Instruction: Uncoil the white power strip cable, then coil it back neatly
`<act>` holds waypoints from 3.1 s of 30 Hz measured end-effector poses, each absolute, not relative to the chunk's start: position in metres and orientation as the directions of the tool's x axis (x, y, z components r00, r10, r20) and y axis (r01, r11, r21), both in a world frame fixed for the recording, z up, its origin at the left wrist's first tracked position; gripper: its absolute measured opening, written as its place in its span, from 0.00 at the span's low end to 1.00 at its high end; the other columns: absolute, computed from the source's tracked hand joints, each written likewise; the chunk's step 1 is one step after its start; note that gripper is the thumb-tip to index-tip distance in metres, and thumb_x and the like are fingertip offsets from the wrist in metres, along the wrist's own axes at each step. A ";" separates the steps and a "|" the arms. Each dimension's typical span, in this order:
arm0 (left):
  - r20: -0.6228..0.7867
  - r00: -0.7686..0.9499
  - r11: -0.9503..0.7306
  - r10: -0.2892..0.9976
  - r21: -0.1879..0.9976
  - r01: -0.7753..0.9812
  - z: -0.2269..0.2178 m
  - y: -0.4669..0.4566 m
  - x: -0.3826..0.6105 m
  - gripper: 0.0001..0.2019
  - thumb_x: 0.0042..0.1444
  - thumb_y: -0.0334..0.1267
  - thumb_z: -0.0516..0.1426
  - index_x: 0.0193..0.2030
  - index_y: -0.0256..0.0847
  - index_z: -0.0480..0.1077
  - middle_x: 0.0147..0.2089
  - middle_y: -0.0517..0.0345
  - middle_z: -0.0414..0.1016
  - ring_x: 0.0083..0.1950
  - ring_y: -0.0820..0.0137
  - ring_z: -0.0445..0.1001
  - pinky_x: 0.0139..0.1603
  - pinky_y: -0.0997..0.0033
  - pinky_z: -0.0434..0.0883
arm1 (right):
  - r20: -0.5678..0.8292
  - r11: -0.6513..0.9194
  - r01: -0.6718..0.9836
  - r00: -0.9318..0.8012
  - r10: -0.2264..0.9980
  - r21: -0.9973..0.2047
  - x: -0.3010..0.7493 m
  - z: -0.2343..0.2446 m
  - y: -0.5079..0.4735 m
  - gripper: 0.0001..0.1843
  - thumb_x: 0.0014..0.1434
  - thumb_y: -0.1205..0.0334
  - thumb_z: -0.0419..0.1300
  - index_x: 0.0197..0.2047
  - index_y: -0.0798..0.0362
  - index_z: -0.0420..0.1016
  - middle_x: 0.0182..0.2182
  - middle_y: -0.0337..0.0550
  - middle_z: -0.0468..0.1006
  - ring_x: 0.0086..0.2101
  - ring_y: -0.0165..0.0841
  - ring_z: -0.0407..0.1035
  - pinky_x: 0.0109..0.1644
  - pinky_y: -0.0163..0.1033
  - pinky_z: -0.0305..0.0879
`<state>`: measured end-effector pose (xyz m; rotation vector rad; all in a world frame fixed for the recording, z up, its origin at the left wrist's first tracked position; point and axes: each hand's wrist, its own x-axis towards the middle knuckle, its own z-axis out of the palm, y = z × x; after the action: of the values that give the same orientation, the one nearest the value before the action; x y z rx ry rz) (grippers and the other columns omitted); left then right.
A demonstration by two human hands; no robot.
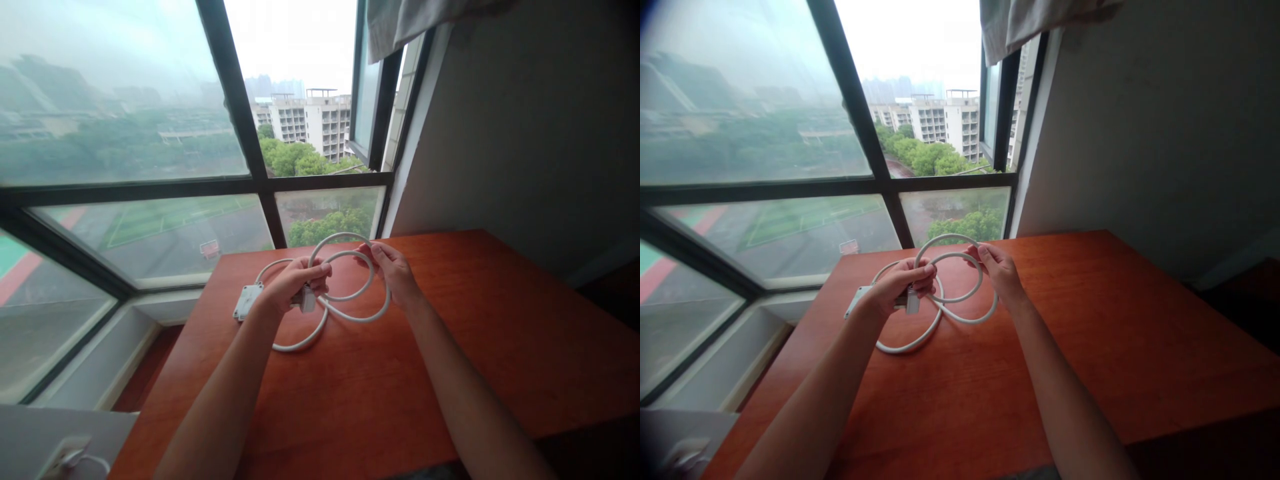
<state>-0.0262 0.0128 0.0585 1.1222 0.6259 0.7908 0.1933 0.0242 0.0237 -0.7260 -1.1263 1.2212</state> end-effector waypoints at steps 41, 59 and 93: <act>-0.118 -0.119 -0.023 0.986 0.607 -0.794 0.031 0.018 0.013 0.18 0.58 0.48 0.57 0.27 0.40 0.57 0.16 0.72 0.49 0.15 0.83 0.56 0.25 0.83 0.66 | 0.088 0.065 -0.725 0.006 0.996 -0.685 0.124 0.007 0.000 0.18 0.59 0.45 0.57 0.29 0.48 0.60 0.19 0.30 0.54 0.21 0.28 0.56 0.33 0.39 0.66; -0.130 -0.257 -0.090 0.958 0.713 -0.696 0.022 0.025 0.016 0.21 0.56 0.52 0.57 0.25 0.41 0.52 0.18 0.70 0.54 0.16 0.81 0.57 0.20 0.79 0.60 | -0.025 0.027 -0.774 0.056 0.998 -0.632 0.112 -0.005 -0.002 0.07 0.53 0.60 0.62 0.33 0.50 0.67 0.25 0.35 0.70 0.29 0.30 0.69 0.40 0.40 0.70; 0.124 -0.239 -0.174 0.963 0.964 -0.202 0.000 0.022 0.022 0.20 0.51 0.54 0.60 0.32 0.37 0.65 0.26 0.61 0.68 0.23 0.76 0.68 0.25 0.76 0.70 | 0.067 0.171 -0.464 0.233 0.970 -0.869 0.127 -0.016 0.009 0.24 0.54 0.52 0.63 0.51 0.50 0.64 0.38 0.38 0.72 0.37 0.30 0.70 0.43 0.37 0.66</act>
<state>0.0218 0.0215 -0.0002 1.0324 1.1238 1.5853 0.1267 0.0089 -0.0156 -0.8459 -0.7492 1.1665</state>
